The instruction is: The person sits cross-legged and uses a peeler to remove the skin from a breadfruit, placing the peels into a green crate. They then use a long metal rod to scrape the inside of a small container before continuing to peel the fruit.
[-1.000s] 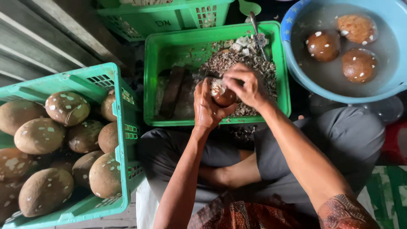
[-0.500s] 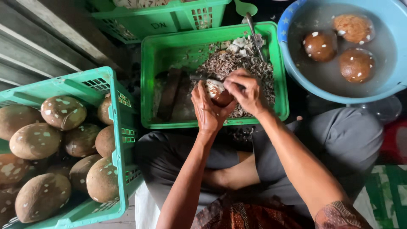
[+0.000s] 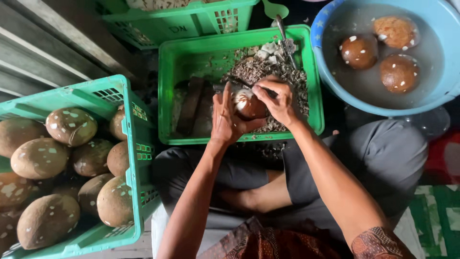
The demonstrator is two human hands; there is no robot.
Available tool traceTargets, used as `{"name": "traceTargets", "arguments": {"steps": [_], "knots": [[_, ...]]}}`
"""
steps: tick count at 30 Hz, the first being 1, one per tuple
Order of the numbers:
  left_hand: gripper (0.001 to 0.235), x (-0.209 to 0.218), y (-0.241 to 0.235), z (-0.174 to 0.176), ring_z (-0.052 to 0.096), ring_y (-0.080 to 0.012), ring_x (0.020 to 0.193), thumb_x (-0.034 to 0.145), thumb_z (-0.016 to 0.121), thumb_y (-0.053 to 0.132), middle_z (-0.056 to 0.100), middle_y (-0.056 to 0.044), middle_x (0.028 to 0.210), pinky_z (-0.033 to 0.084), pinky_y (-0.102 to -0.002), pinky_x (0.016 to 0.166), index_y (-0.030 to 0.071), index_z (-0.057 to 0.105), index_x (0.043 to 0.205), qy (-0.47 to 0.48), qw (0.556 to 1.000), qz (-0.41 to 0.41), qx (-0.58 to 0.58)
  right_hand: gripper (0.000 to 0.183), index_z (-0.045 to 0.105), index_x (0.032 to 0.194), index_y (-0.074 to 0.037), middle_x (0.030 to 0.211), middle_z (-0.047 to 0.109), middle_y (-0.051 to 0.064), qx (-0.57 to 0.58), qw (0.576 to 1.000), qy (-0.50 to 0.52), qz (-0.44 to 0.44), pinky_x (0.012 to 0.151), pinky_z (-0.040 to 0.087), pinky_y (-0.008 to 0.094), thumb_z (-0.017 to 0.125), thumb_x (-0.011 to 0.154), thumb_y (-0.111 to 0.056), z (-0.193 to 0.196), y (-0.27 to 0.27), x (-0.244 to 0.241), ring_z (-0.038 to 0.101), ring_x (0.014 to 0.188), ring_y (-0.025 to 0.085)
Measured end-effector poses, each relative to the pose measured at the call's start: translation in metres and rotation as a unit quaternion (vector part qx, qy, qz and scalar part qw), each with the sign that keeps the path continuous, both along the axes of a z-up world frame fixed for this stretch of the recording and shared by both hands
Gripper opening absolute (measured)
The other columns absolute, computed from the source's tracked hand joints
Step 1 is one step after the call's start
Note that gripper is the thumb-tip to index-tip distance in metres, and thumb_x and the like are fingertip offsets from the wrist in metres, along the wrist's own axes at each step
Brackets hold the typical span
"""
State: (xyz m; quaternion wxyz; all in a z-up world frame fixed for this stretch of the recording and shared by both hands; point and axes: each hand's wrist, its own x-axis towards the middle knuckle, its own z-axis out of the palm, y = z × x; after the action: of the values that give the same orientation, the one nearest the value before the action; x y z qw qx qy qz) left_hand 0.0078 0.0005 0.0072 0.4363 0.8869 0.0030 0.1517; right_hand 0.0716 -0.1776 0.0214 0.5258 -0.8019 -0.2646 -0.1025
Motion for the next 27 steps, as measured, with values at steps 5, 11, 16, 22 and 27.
{"name": "traceTargets", "arguments": {"steps": [5,11,16,22,27], "knots": [[0.126,0.004,-0.005,-0.01,0.062,-0.05,0.11,0.043,0.102,0.044,0.054,-0.023,0.122,0.054,-0.06,0.094,0.004,0.041,0.146,-0.022,0.999,-0.031,-0.036,0.018,0.077,0.109,-0.01,0.102,0.069,0.012,-0.073,0.995,-0.056,0.028,0.092,0.052,0.04,0.064,0.107,-0.023,0.032,0.005,-0.007,0.067,0.1,0.028],[0.11,0.004,-0.015,-0.025,0.06,-0.0485,0.118,0.056,0.098,0.045,0.054,-0.025,0.124,0.052,-0.055,0.101,-0.001,0.045,0.141,-0.056,0.998,0.004,-0.03,0.017,0.079,0.107,-0.017,0.105,0.068,0.007,-0.153,0.975,-0.153,0.042,0.09,0.055,0.039,0.07,0.101,-0.031,0.05,0.011,-0.022,0.067,0.104,0.027],[0.11,0.005,-0.013,-0.028,0.06,-0.0497,0.114,0.051,0.098,0.038,0.053,-0.024,0.123,0.049,-0.056,0.103,0.0,0.045,0.14,-0.05,0.998,0.019,-0.023,0.016,0.079,0.104,-0.016,0.1,0.069,0.007,-0.079,0.987,-0.114,0.079,0.089,0.055,0.04,0.07,0.102,-0.03,0.066,0.016,-0.031,0.068,0.102,0.028],[0.114,0.0,-0.019,-0.019,0.061,-0.0479,0.111,0.045,0.1,0.04,0.053,-0.021,0.124,0.051,-0.058,0.099,0.006,0.046,0.139,-0.074,0.996,0.035,-0.025,0.012,0.078,0.103,-0.01,0.105,0.07,0.013,-0.021,0.999,-0.033,0.028,0.09,0.054,0.045,0.075,0.097,-0.019,0.027,0.001,-0.001,0.069,0.102,0.035],[0.111,0.003,-0.014,-0.011,0.058,-0.0473,0.12,0.045,0.098,0.035,0.052,-0.021,0.13,0.046,-0.056,0.107,0.006,0.047,0.14,-0.049,0.995,0.017,-0.08,0.015,0.079,0.107,-0.013,0.108,0.073,0.012,0.024,0.998,0.056,-0.023,0.095,0.053,0.043,0.075,0.1,-0.025,-0.021,-0.002,0.008,0.07,0.106,0.032]]}}
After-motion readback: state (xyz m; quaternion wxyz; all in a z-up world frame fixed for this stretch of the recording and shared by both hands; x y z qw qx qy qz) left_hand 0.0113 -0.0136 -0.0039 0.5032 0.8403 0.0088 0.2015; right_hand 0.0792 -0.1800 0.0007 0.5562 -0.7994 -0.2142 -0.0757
